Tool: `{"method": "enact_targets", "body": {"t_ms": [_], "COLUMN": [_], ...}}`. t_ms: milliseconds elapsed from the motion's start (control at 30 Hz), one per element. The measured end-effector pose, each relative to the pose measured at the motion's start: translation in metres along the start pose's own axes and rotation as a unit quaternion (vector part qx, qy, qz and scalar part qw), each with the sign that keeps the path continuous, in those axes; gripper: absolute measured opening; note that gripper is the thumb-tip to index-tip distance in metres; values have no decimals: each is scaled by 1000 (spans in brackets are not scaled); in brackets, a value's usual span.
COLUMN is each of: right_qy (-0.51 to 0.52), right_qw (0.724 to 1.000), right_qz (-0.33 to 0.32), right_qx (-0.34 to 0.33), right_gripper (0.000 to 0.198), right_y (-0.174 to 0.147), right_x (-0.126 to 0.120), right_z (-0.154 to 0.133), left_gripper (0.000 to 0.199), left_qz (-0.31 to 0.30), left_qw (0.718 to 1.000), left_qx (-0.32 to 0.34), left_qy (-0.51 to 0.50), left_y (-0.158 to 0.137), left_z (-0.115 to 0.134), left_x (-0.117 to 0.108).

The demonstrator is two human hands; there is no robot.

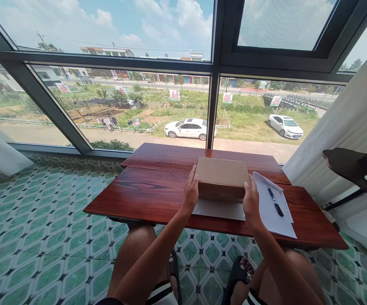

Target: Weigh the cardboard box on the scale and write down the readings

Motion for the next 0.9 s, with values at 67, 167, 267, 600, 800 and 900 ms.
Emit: {"method": "enact_targets", "body": {"t_ms": [67, 167, 267, 600, 800, 900], "right_qy": [-3, -1, 4, -2, -26, -34], "right_qw": [1000, 1000, 999, 997, 996, 995], "right_qz": [-1, -5, -19, -66, -81, -91], "right_qx": [-7, -15, -28, -46, -30, -25], "right_gripper": [77, 75, 72, 66, 65, 65], "right_y": [0, 0, -3, -7, -14, -17], "right_x": [1, 5, 12, 39, 67, 84], "right_z": [-3, -9, -15, -28, -48, -56], "left_gripper": [52, 52, 51, 51, 52, 52], "left_qz": [3, 4, 15, 40, 58, 68], "left_qw": [1000, 1000, 1000, 999, 998, 997], "left_qx": [1, 10, 17, 27, 23, 24], "left_qy": [0, -1, 0, 3, 10, 7], "left_y": [2, 5, 8, 12, 24, 33], "left_z": [2, 8, 15, 25, 26, 27], "left_x": [-3, -9, -19, -50, -80, -99]}}
Point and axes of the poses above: each hand's wrist, its own y-axis towards the middle knuckle, its own x-axis out of the palm, z = x × y, the point moved 8 cm from there along y, towards the middle knuckle
